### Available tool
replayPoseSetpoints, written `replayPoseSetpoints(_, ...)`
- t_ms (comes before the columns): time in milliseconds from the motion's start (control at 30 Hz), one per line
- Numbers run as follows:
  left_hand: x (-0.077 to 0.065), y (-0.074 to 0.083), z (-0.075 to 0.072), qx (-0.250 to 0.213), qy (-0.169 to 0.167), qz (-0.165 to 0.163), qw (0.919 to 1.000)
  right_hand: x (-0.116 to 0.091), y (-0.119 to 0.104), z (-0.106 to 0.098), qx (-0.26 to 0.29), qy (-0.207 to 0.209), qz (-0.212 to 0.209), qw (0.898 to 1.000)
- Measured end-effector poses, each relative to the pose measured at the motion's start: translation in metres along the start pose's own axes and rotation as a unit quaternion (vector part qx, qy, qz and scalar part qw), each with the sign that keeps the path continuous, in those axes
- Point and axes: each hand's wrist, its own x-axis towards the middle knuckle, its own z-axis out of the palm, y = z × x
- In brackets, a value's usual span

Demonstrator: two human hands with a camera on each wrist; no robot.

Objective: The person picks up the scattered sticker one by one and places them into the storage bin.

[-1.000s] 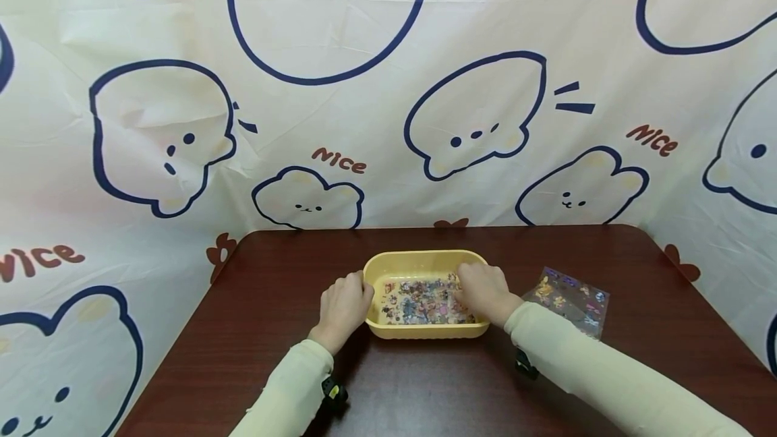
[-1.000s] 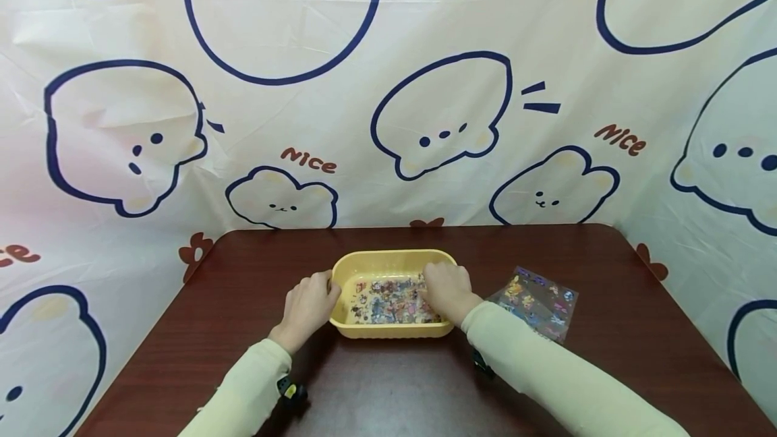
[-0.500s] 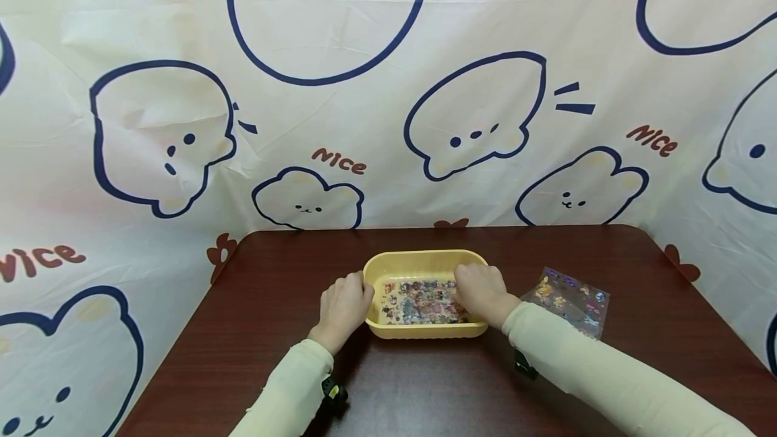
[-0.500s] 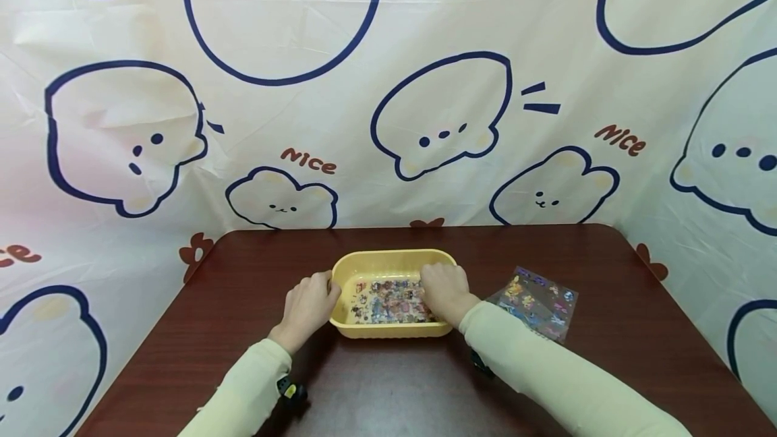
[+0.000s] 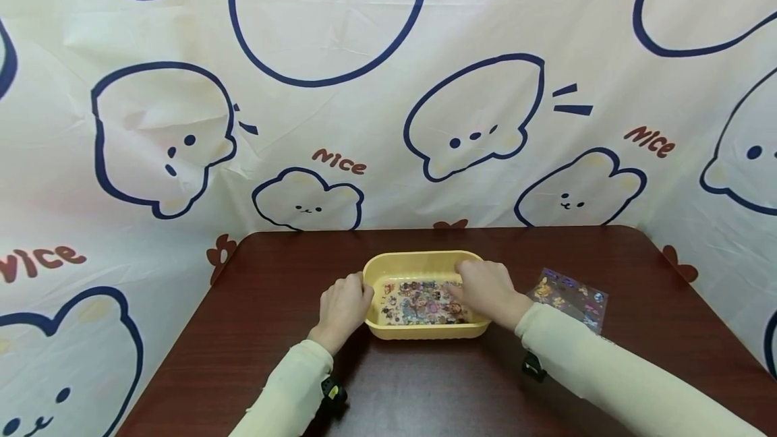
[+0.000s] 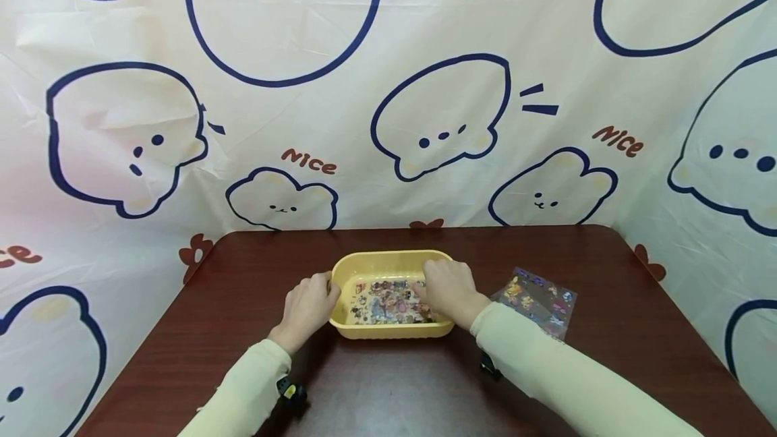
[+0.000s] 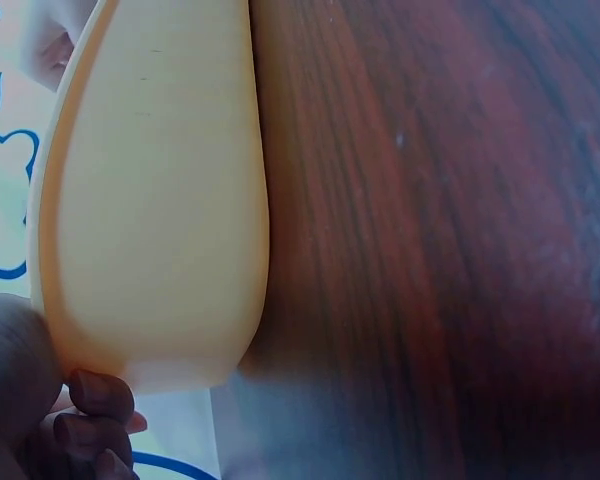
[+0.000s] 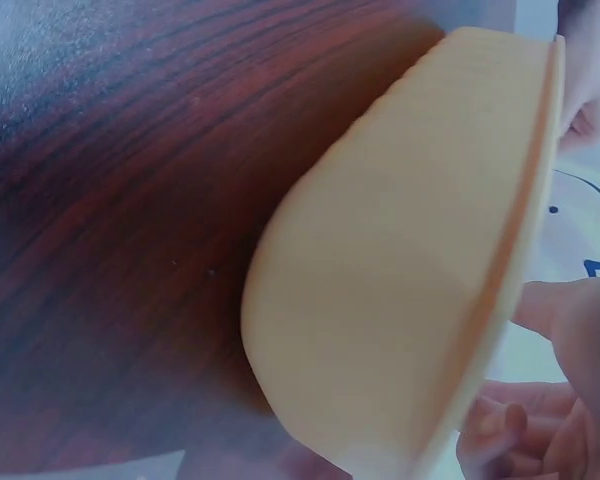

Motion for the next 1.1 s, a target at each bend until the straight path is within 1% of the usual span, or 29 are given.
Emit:
replayPoseSetpoints(200,0.0,0.0,0.001,0.006,0.013,0.009,0.9998,-0.002,0.009,-0.016,0.003,0.012,0.006,1.0)
replayPoseSetpoints(400,0.0,0.001,-0.001,0.006,0.01,0.002,0.9999,-0.002,0.023,-0.03,0.005,0.032,0.017,0.999)
replayPoseSetpoints(633,0.0,0.002,0.001,0.005,0.006,-0.002,1.0,-0.002,0.04,-0.037,-0.009,0.027,0.038,0.999)
replayPoseSetpoints(833,-0.001,0.002,0.002,0.002,0.006,-0.002,1.0,-0.004,0.057,-0.041,0.0,0.025,0.057,0.998)
replayPoseSetpoints(1100,0.0,0.001,0.001,0.004,0.004,-0.002,1.0,-0.009,0.071,-0.046,-0.002,0.022,0.07,0.997)
